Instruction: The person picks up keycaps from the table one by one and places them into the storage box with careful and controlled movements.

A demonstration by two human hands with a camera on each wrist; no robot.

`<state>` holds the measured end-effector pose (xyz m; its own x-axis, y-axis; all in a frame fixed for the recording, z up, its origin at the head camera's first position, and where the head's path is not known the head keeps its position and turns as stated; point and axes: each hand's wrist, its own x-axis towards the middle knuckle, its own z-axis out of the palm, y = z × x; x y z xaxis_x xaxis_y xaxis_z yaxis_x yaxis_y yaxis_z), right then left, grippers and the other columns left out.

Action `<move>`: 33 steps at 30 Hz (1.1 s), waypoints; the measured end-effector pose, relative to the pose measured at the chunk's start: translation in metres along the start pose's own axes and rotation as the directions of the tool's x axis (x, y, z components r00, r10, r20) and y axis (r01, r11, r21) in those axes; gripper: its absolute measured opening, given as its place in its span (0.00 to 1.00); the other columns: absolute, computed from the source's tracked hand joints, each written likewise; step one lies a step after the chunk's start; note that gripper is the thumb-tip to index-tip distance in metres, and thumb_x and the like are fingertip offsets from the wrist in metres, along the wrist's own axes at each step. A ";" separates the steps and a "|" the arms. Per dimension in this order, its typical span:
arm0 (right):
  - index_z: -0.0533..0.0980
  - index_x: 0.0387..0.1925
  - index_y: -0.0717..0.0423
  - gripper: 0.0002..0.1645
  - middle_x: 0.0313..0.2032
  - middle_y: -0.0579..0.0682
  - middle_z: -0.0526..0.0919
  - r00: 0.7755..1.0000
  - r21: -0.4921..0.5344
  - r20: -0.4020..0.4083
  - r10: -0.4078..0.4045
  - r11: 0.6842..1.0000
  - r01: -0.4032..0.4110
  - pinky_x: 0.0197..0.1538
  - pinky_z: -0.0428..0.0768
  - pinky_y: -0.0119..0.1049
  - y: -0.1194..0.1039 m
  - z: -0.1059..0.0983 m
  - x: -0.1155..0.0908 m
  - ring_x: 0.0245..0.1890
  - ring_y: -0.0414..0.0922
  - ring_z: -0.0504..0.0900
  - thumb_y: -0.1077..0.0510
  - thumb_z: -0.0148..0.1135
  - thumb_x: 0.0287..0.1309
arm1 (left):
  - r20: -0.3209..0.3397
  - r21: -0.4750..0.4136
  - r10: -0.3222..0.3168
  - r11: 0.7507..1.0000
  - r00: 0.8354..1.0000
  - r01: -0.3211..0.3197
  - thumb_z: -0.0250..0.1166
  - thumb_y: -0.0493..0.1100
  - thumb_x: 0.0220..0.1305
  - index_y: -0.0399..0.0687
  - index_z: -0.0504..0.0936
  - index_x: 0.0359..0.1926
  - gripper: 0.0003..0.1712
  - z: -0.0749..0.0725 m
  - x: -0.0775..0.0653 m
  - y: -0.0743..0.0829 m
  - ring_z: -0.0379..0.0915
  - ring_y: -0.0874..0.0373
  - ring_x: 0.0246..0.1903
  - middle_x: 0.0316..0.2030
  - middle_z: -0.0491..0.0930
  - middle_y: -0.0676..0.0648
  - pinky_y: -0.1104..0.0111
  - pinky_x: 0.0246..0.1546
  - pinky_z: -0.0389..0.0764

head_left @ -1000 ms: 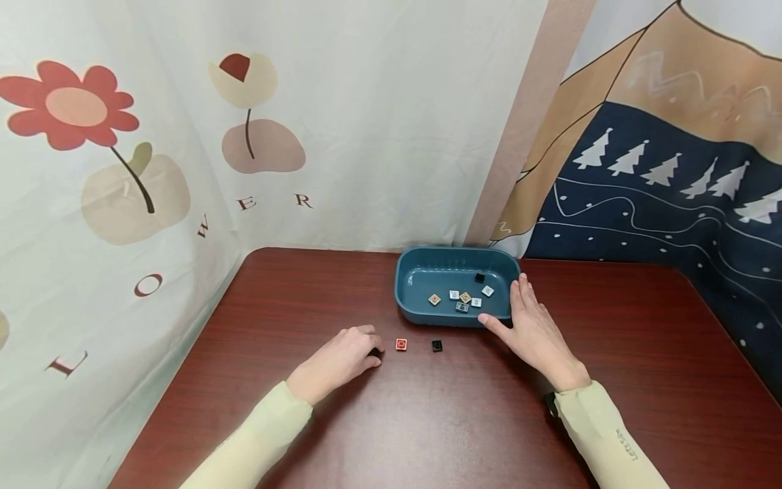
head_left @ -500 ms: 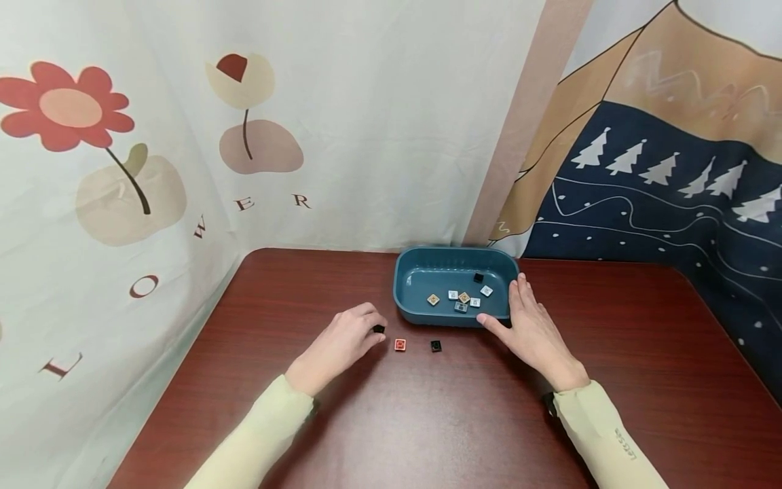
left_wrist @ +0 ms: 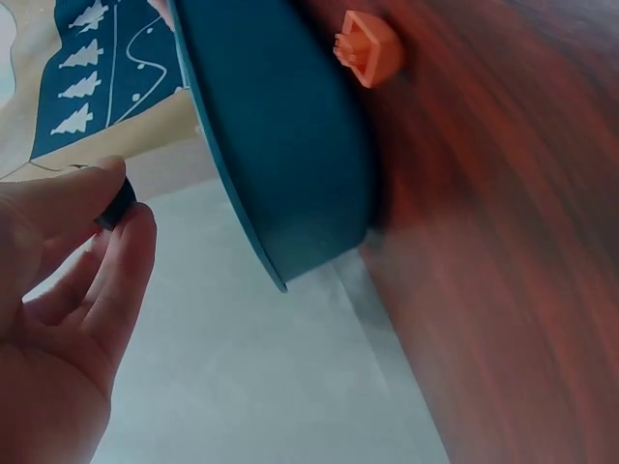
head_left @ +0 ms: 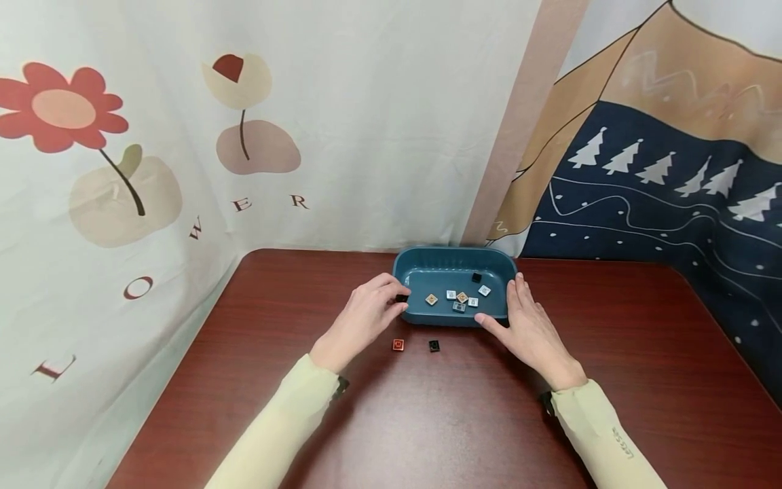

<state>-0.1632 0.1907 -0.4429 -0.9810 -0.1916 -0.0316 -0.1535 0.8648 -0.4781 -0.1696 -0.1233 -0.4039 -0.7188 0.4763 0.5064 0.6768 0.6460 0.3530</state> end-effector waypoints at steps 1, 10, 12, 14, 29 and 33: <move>0.42 0.79 0.74 0.72 0.81 0.67 0.33 1.000 0.001 0.000 0.000 1.000 0.000 0.73 0.49 0.70 0.000 0.000 0.000 0.80 0.67 0.40 0.19 0.50 0.64 | -0.005 -0.004 -0.005 1.000 1.000 0.005 0.77 0.32 0.59 0.41 0.89 0.43 0.11 0.001 0.003 0.001 0.83 0.56 0.37 0.42 0.83 0.47 0.66 0.40 0.84; 0.42 0.79 0.74 0.71 0.81 0.67 0.34 1.000 -0.004 -0.005 -0.005 1.000 0.005 0.73 0.50 0.70 0.001 0.000 0.000 0.80 0.67 0.40 0.20 0.50 0.65 | 0.040 -0.049 -0.104 0.993 0.994 0.106 0.72 0.32 0.65 0.43 0.86 0.48 0.11 0.018 0.021 0.004 0.81 0.55 0.42 0.46 0.83 0.47 0.65 0.43 0.83; 0.42 0.79 0.74 0.71 0.81 0.67 0.34 1.000 -0.006 -0.006 -0.005 1.000 0.005 0.72 0.50 0.70 0.001 0.001 0.000 0.80 0.67 0.41 0.20 0.50 0.65 | 0.062 -0.042 -0.115 0.992 0.991 0.118 0.71 0.33 0.66 0.43 0.86 0.49 0.11 0.022 0.024 0.003 0.81 0.55 0.44 0.47 0.84 0.47 0.65 0.44 0.83; 0.42 0.79 0.74 0.71 0.81 0.67 0.34 1.000 -0.005 -0.004 -0.003 1.000 0.003 0.72 0.50 0.70 0.001 0.001 0.000 0.80 0.67 0.41 0.20 0.50 0.65 | 0.081 -0.036 -0.118 0.992 0.990 0.121 0.71 0.33 0.66 0.43 0.87 0.49 0.11 0.027 0.027 0.002 0.81 0.55 0.44 0.47 0.84 0.47 0.64 0.45 0.83; 0.42 0.79 0.74 0.72 0.81 0.67 0.34 1.000 -0.011 -0.001 0.007 1.000 -0.007 0.72 0.49 0.70 0.000 0.001 0.001 0.80 0.67 0.40 0.19 0.50 0.64 | 0.282 0.051 -0.204 0.979 0.937 0.198 0.67 0.31 0.69 0.38 0.88 0.53 0.13 0.047 0.047 -0.004 0.80 0.50 0.54 0.52 0.85 0.43 0.60 0.54 0.82; 0.41 0.79 0.74 0.72 0.81 0.67 0.33 1.000 -0.011 0.003 0.011 1.000 -0.011 0.72 0.49 0.70 -0.001 0.001 0.001 0.80 0.67 0.40 0.19 0.50 0.64 | 0.314 0.082 -0.230 0.973 0.921 0.215 0.66 0.31 0.70 0.38 0.88 0.54 0.14 0.050 0.051 -0.007 0.80 0.51 0.55 0.53 0.85 0.43 0.61 0.54 0.82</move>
<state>-0.1637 0.1895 -0.4435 -0.9822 -0.1835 -0.0400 -0.1438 0.8720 -0.4679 -0.2188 -0.0735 -0.4193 -0.8675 0.4777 0.1384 0.4913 0.7799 0.3878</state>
